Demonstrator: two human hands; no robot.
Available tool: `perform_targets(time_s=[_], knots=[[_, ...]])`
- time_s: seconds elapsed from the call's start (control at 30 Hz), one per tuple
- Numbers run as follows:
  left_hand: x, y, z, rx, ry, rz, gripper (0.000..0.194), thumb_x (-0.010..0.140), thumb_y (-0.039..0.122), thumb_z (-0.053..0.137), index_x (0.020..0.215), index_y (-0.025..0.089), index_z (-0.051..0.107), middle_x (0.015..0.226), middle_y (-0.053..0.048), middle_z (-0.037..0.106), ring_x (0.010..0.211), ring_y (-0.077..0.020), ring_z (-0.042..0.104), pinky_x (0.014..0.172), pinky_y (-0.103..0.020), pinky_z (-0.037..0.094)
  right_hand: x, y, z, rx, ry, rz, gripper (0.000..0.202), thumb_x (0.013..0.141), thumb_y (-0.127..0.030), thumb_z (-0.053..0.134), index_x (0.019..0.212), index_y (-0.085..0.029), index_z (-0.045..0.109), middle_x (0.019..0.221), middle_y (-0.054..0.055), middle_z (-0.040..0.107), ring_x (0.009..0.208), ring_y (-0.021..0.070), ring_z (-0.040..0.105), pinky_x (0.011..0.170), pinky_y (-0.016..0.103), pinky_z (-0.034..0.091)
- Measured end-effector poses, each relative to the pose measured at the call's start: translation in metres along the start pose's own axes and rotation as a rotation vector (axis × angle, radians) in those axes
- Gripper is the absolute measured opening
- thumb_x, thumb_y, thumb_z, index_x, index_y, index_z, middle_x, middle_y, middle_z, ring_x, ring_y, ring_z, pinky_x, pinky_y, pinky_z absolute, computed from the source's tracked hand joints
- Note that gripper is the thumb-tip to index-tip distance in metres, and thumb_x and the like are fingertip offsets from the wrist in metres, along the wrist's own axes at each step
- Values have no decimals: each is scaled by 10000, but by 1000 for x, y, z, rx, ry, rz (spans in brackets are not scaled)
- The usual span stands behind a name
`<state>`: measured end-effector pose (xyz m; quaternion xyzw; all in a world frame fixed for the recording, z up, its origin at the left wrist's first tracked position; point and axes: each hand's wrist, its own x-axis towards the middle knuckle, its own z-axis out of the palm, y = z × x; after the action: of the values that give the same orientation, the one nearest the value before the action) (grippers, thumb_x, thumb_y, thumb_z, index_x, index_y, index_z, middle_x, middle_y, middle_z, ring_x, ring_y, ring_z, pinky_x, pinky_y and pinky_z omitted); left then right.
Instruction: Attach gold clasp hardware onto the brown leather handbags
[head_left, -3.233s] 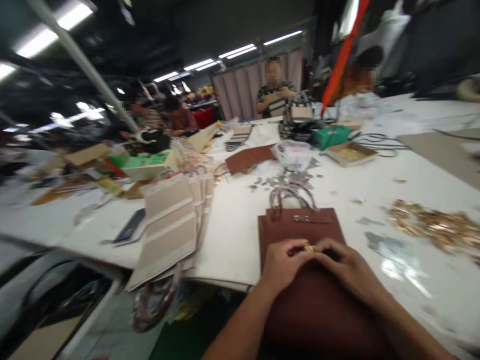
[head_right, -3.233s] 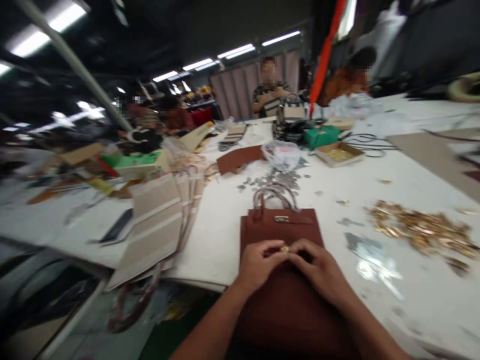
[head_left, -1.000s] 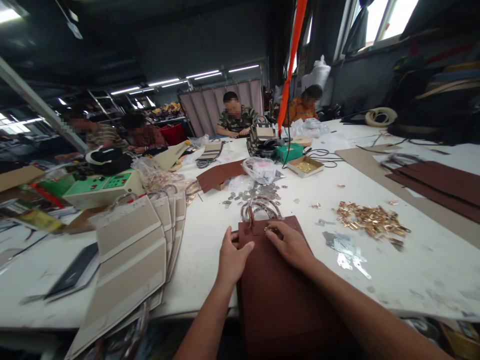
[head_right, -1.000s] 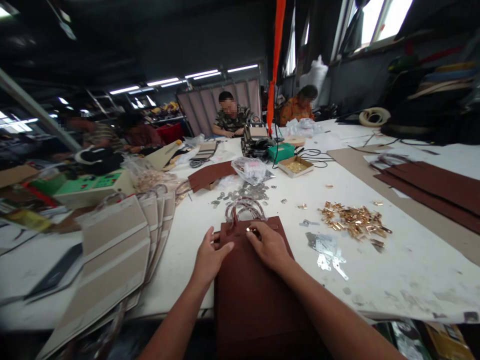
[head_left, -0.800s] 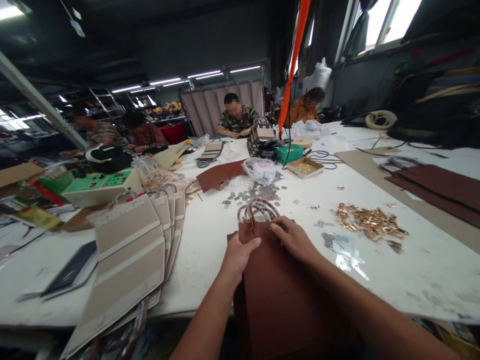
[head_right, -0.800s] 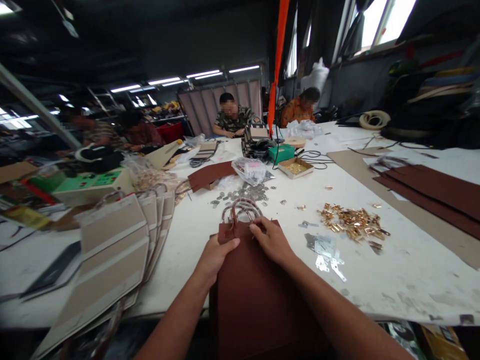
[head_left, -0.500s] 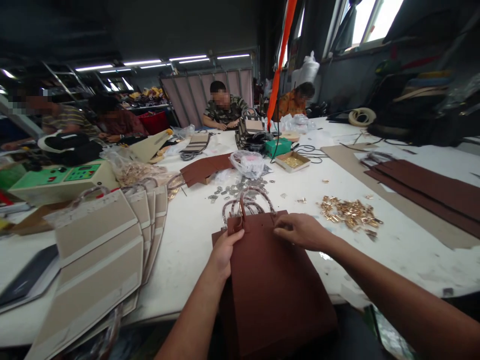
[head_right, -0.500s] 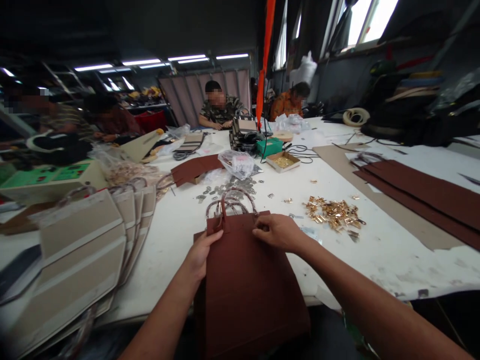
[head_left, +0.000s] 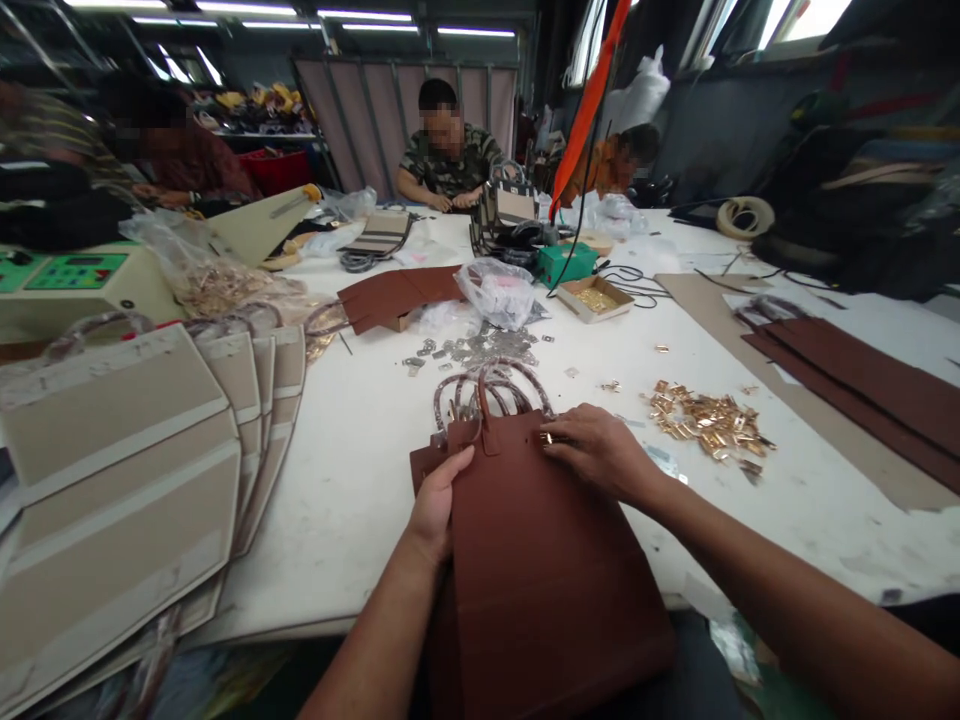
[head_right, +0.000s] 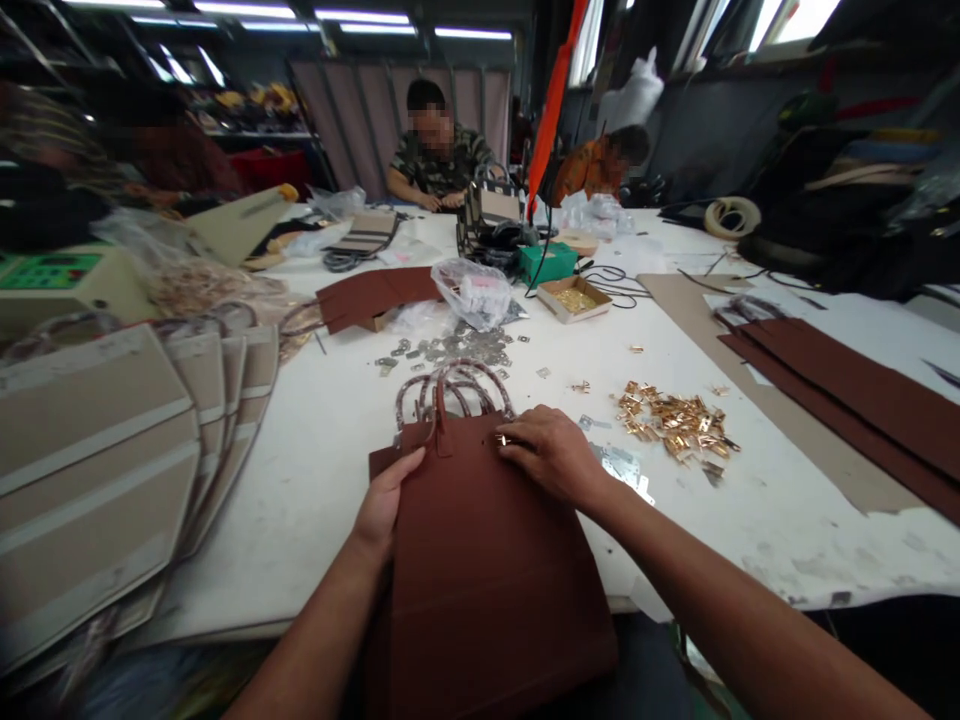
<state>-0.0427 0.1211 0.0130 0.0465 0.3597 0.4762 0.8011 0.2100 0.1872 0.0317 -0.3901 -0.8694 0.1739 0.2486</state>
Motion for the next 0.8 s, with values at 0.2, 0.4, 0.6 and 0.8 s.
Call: perform_targets(time_s=[0.2,0.4,0.6,0.8], knots=[[4,2,-7,11,7,1,408,852,270,618,1175,39,713,1015,-164,790,974,-317,763,937,-452,612,4,2,-4,-90,40,-57,263,1030,-382,593,1237,-302,734,1142,79,754,1020,277,634,920,469,436],[8,2,-12,42,-29,-7,432,842,303,611,1172,47,720,942,-161,793,966,-333,763,899,-466,624,12,-4,-8,-141,-33,-133,271,1057,-351,535,1247,-259,705,1106,86,733,984,260,605,881,449,393],[8,1,-10,20,-13,-17,416,825,290,606,1142,51,730,981,-164,791,984,-329,759,905,-452,625,18,-5,-6,-212,-82,-152,266,1065,-343,519,1229,-253,708,1094,95,729,983,266,593,856,439,390],[9,1,-10,-6,-13,-18,398,841,270,578,1115,31,739,947,-172,792,955,-330,766,891,-456,631,27,-12,-8,-243,-166,-176,277,1071,-307,488,1226,-222,701,1125,114,722,1007,266,621,879,419,419]])
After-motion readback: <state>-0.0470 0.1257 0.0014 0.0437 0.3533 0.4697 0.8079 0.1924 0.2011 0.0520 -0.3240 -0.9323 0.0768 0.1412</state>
